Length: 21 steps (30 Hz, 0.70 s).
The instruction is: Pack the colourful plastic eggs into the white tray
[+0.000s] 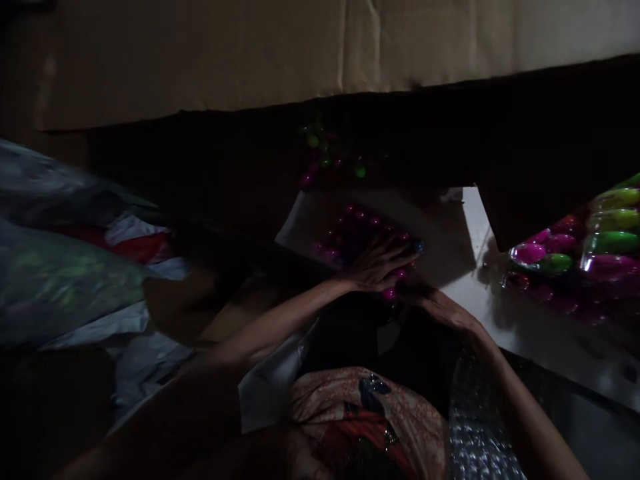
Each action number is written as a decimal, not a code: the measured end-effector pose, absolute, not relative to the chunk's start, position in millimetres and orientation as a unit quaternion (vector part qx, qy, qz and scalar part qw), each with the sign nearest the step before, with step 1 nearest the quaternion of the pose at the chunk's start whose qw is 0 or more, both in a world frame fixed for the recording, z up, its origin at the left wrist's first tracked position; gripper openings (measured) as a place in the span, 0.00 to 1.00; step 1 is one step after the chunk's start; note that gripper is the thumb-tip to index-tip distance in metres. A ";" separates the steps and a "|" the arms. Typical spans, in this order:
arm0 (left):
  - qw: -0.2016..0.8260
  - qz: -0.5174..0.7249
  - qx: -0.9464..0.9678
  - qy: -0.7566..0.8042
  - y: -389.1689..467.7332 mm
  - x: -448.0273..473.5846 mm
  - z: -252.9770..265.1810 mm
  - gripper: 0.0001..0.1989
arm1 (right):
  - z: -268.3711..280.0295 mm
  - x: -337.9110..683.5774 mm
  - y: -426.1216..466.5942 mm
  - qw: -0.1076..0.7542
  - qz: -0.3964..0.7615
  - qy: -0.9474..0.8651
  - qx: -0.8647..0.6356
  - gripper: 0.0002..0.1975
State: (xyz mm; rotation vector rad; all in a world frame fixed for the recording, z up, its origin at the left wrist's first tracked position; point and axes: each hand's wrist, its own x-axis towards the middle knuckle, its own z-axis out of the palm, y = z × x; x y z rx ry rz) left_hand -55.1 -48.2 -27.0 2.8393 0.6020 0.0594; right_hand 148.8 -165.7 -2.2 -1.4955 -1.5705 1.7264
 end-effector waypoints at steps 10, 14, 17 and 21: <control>0.112 0.023 0.972 0.204 -51.5 -53.2 -26.0 0.31 | -15.1 144.3 -168.9 0.122 0.557 -0.605 -0.555 0.24; 0.113 0.028 0.972 0.202 -52.2 -53.5 -23.9 0.31 | -24.6 133.1 -158.6 0.071 0.553 -0.605 -0.568 0.23; 0.109 0.029 0.974 0.196 -53.2 -53.3 -24.7 0.32 | -35.7 132.0 -161.4 0.055 0.523 -0.642 -0.558 0.25; 0.095 0.042 0.976 0.193 -55.7 -52.3 -30.3 0.29 | -46.7 139.6 -167.4 -0.047 0.462 -0.663 -0.587 0.28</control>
